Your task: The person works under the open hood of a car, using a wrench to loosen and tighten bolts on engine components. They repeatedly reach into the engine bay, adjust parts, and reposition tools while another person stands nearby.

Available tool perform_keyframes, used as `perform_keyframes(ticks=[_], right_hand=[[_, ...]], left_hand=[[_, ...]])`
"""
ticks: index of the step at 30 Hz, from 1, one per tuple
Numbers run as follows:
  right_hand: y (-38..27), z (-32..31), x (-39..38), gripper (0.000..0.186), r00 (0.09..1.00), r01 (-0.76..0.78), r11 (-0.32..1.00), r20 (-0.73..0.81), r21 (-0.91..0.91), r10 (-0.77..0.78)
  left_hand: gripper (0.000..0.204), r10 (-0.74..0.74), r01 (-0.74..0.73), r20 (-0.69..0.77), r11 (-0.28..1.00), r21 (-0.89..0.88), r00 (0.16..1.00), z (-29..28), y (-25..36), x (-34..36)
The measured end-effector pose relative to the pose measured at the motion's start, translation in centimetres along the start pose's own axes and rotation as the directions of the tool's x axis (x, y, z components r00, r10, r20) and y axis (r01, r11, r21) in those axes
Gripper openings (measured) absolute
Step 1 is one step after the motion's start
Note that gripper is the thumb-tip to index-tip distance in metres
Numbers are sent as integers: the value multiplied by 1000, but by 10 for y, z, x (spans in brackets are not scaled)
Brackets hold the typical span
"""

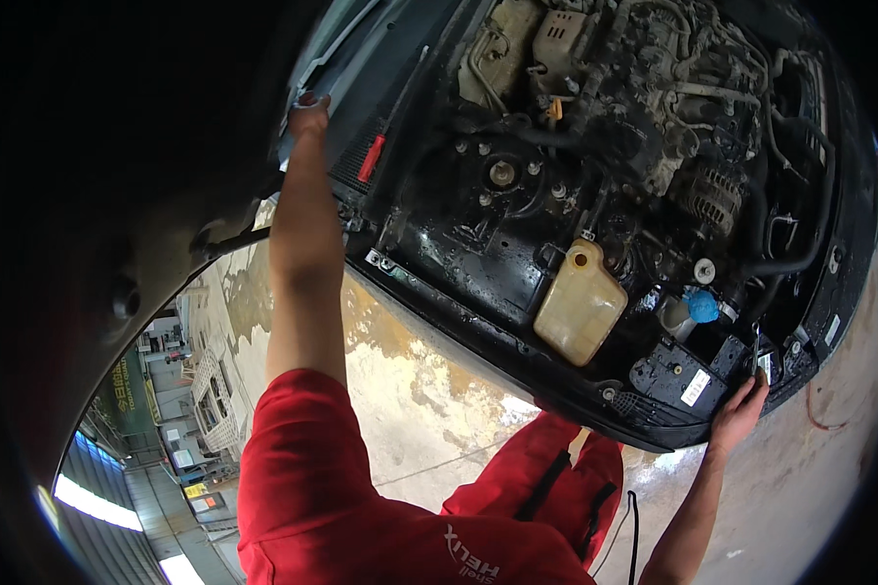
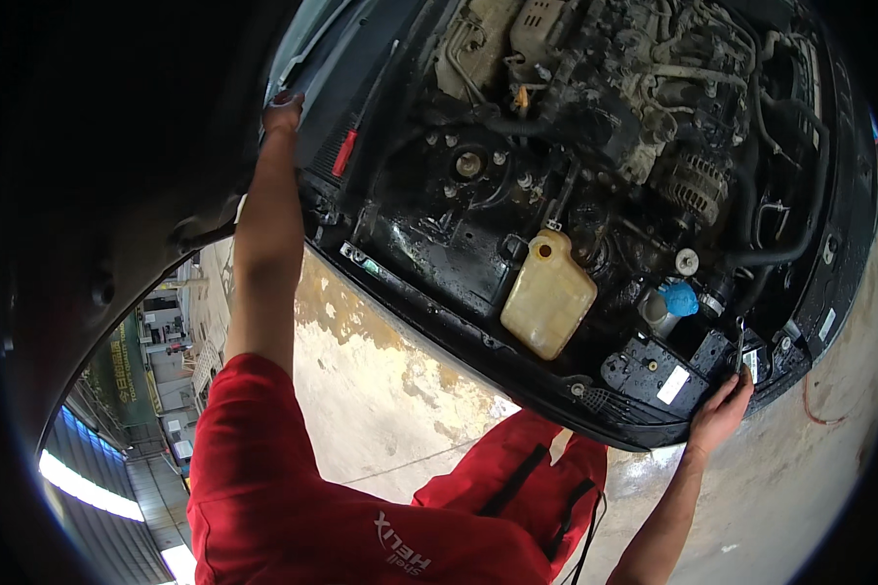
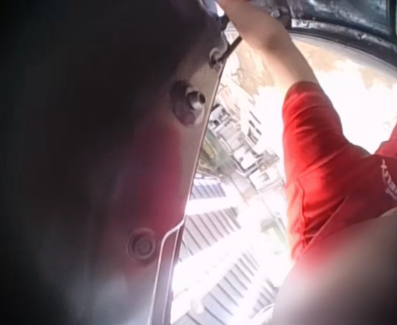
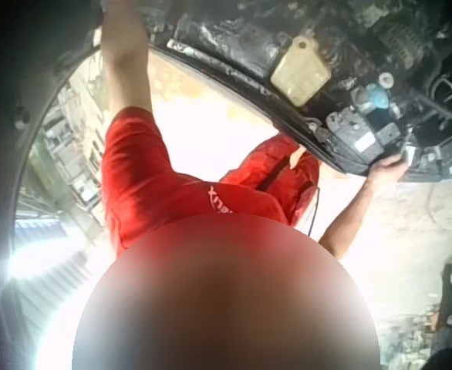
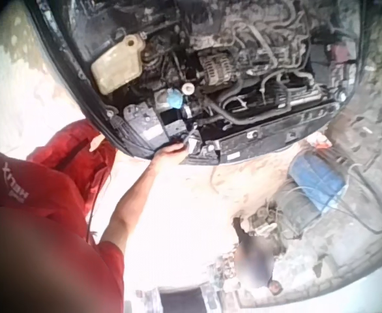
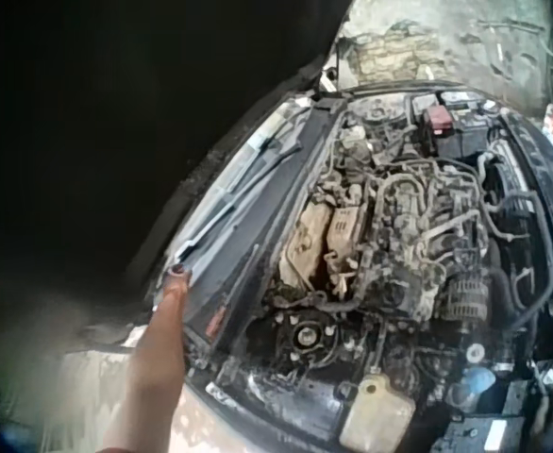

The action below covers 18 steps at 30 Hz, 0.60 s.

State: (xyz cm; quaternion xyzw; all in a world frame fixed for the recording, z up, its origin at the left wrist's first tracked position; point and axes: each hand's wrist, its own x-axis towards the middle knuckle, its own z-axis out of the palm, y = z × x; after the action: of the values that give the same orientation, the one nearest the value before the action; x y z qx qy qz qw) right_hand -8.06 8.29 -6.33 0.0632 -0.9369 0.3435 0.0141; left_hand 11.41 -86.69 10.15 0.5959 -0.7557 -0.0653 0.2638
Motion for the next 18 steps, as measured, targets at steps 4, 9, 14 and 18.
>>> perform_keyframes(ticks=[4,9,14,18], right_hand=[[-8,-4,1,34,999,-27,998,20,-55,29],[-7,0,2,35,999,31,999,-23,-44,-32],[-16,-5,5,28,998,-66,987,12,149,65],[-63,-30,6,24,965,-241,913,179,328,191]], left_hand=[[47,-112,109,-8,979,-171,994,-9,-4,-17],[39,173,-113,108,900,-422,979,-45,49,-180],[29,550,-268,437,787,-556,711,-83,111,-402],[26,742,-487,574,665,-566,346,-111,136,-507]])
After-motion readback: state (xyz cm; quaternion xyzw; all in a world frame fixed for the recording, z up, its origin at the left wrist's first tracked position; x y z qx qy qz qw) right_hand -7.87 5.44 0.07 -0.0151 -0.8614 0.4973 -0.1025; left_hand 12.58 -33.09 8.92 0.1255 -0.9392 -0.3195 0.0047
